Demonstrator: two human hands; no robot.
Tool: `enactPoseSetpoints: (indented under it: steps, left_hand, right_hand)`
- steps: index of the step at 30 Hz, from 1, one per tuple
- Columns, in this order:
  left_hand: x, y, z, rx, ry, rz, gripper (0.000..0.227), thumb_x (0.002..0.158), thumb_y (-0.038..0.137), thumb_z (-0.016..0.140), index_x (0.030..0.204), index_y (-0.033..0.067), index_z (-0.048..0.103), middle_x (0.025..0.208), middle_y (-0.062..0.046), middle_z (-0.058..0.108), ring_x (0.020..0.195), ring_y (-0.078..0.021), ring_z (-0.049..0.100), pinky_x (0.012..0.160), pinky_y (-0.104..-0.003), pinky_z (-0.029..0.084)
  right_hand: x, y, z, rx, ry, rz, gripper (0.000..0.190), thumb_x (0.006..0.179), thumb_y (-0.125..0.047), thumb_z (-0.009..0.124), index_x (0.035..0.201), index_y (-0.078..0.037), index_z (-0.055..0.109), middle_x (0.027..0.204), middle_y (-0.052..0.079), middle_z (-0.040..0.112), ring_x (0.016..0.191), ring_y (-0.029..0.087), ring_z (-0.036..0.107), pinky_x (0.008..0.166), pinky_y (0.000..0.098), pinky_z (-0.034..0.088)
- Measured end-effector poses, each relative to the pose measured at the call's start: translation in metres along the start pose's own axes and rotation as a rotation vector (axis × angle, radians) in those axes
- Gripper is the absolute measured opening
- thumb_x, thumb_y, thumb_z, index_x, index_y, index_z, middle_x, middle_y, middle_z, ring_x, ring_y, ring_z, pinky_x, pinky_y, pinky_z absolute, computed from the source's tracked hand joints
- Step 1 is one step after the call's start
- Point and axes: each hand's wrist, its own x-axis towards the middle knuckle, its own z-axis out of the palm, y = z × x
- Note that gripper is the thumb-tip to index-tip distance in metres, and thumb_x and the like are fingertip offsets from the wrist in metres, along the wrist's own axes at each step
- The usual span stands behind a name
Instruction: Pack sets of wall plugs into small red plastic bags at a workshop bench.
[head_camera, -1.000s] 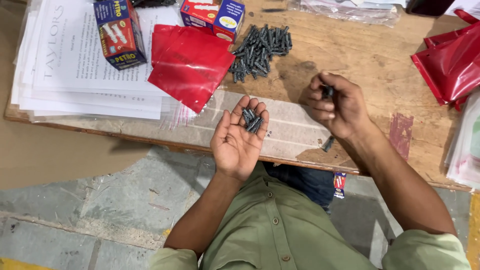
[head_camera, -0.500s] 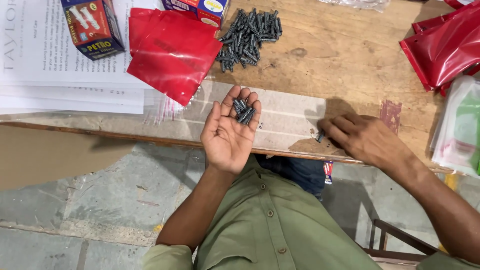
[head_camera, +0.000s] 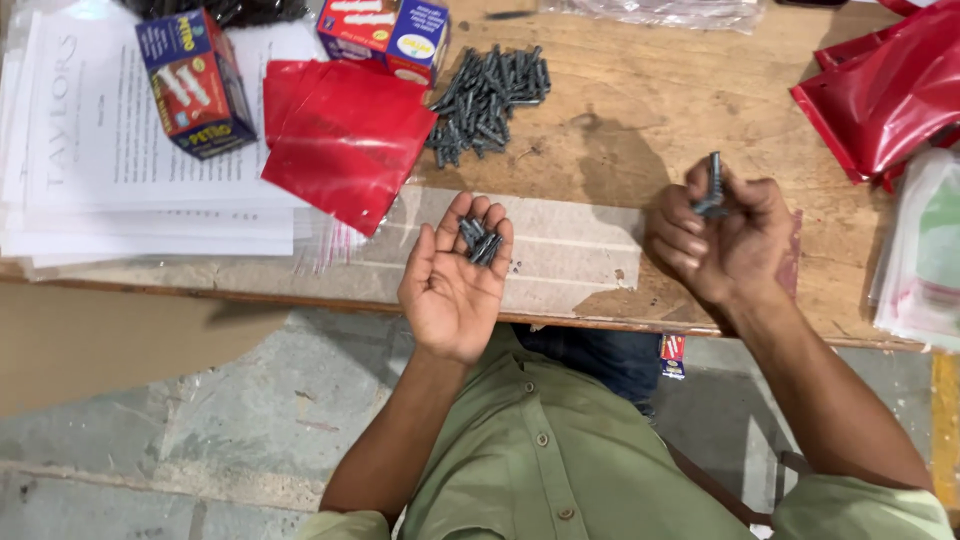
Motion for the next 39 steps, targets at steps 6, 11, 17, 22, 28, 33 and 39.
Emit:
enactPoseSetpoints:
  steps: [6, 11, 17, 22, 28, 33, 39]
  left_hand:
    - [0.001, 0.0, -0.001, -0.018, 0.002, 0.0, 0.047, 0.113, 0.03, 0.045, 0.142, -0.0059, 0.052, 0.14, -0.018, 0.058, 0.135, -0.0319, 0.053, 0.123, -0.049, 0.04]
    - [-0.001, -0.002, -0.002, -0.036, 0.008, 0.028, 0.047, 0.113, 0.03, 0.045, 0.142, -0.0058, 0.051, 0.14, -0.018, 0.058, 0.136, -0.0316, 0.054, 0.124, -0.049, 0.039]
    - [-0.002, 0.0, -0.001, -0.027, -0.006, 0.015, 0.046, 0.114, 0.031, 0.044, 0.141, -0.0054, 0.052, 0.14, -0.018, 0.058, 0.136, -0.0315, 0.054, 0.124, -0.048, 0.039]
    - [-0.001, -0.001, 0.001, -0.03, 0.014, 0.009, 0.046, 0.114, 0.031, 0.044, 0.14, -0.0051, 0.052, 0.139, -0.018, 0.057, 0.135, -0.0311, 0.054, 0.123, -0.048, 0.04]
    - [-0.002, 0.001, 0.001, -0.025, -0.003, 0.014, 0.046, 0.114, 0.031, 0.045, 0.14, -0.0057, 0.052, 0.139, -0.018, 0.057, 0.134, -0.0316, 0.055, 0.123, -0.048, 0.04]
    - [-0.001, -0.001, -0.005, -0.057, -0.039, -0.02, 0.045, 0.112, 0.029, 0.046, 0.139, -0.0068, 0.053, 0.138, -0.018, 0.058, 0.133, -0.0317, 0.055, 0.122, -0.049, 0.04]
    - [0.005, -0.007, 0.003, -0.043, 0.038, -0.019, 0.045, 0.109, 0.028, 0.048, 0.137, -0.0066, 0.054, 0.134, -0.019, 0.061, 0.131, -0.0321, 0.056, 0.119, -0.05, 0.041]
  right_hand:
    - [0.022, 0.003, -0.023, 0.03, 0.253, 0.053, 0.031, 0.107, -0.031, 0.055, 0.106, -0.001, 0.066, 0.088, 0.007, 0.05, 0.077, 0.015, 0.044, 0.058, 0.0259, 0.037]
    - [0.032, 0.01, 0.017, -0.068, 0.285, 0.018, 0.024, 0.091, -0.025, 0.057, 0.098, -0.004, 0.065, 0.093, 0.01, 0.056, 0.084, 0.019, 0.05, 0.064, 0.0266, 0.04]
    - [0.065, 0.03, -0.008, -0.095, 0.099, 0.21, 0.025, 0.108, -0.018, 0.057, 0.091, 0.0, 0.062, 0.076, -0.002, 0.049, 0.059, 0.01, 0.042, 0.051, 0.0262, 0.036]
    - [0.108, 0.062, 0.065, -1.676, -0.138, -0.18, 0.019, 0.109, -0.021, 0.044, 0.111, -0.005, 0.055, 0.075, 0.004, 0.066, 0.059, 0.016, 0.065, 0.052, 0.0339, 0.054]
    - [0.132, 0.083, 0.06, -2.379, -0.278, -0.494, 0.024, 0.105, -0.029, 0.056, 0.099, -0.005, 0.054, 0.073, 0.019, 0.068, 0.061, 0.037, 0.066, 0.049, 0.0486, 0.048]
    - [0.126, 0.08, 0.045, -2.278, -0.207, -0.433, 0.018, 0.104, -0.022, 0.056, 0.104, -0.005, 0.054, 0.072, 0.019, 0.066, 0.062, 0.038, 0.065, 0.052, 0.0498, 0.046]
    - [0.079, 0.037, 0.007, -0.602, 0.016, -0.126, 0.018, 0.103, -0.019, 0.054, 0.096, -0.003, 0.057, 0.077, 0.013, 0.061, 0.064, 0.026, 0.056, 0.056, 0.0371, 0.044]
